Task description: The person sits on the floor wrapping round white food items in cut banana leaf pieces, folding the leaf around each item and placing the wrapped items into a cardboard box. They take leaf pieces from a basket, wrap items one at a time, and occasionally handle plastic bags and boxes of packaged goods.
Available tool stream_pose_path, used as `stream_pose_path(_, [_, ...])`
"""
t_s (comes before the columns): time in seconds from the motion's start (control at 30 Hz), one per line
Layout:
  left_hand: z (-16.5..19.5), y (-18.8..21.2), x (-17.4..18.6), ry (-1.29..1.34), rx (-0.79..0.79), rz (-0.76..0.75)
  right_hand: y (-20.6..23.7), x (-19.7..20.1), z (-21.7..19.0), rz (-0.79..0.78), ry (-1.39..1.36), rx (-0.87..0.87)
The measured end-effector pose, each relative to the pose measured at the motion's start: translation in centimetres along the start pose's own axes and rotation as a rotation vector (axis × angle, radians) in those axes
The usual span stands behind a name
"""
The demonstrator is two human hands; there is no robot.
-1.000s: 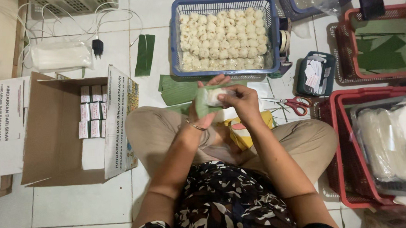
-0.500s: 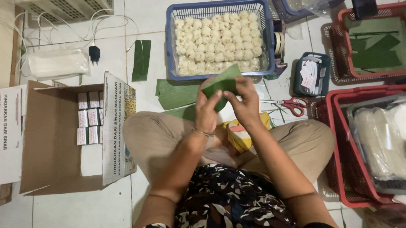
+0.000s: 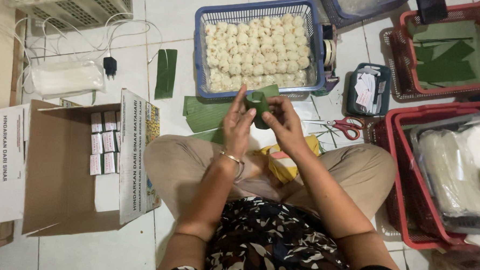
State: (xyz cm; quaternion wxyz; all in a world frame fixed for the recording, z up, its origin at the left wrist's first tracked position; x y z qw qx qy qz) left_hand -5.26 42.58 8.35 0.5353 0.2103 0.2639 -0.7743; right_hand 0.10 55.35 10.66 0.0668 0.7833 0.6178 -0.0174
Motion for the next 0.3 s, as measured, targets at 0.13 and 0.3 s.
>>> stream_pose_path(0.13, [-0.5,-0.4,0.9,-0.027,-0.044,0.053,-0.2,1.3,-0.4,0.113,0.158,0.05])
stream_pose_path(0.3, [-1.7,-0.8,2.3,-0.05,-0.043,0.147,0.9,0.6,-3.9,0.311,0.551,0.285])
Point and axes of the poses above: each hand's wrist, its own y-axis away from the middle knuckle, its own x-axis out of the back of the hand, z = x × y, the point moved 8 cm from there along -y, towards the middle knuckle, and after that the axes turned 8 degrees about -x, right-handed, at the moved point
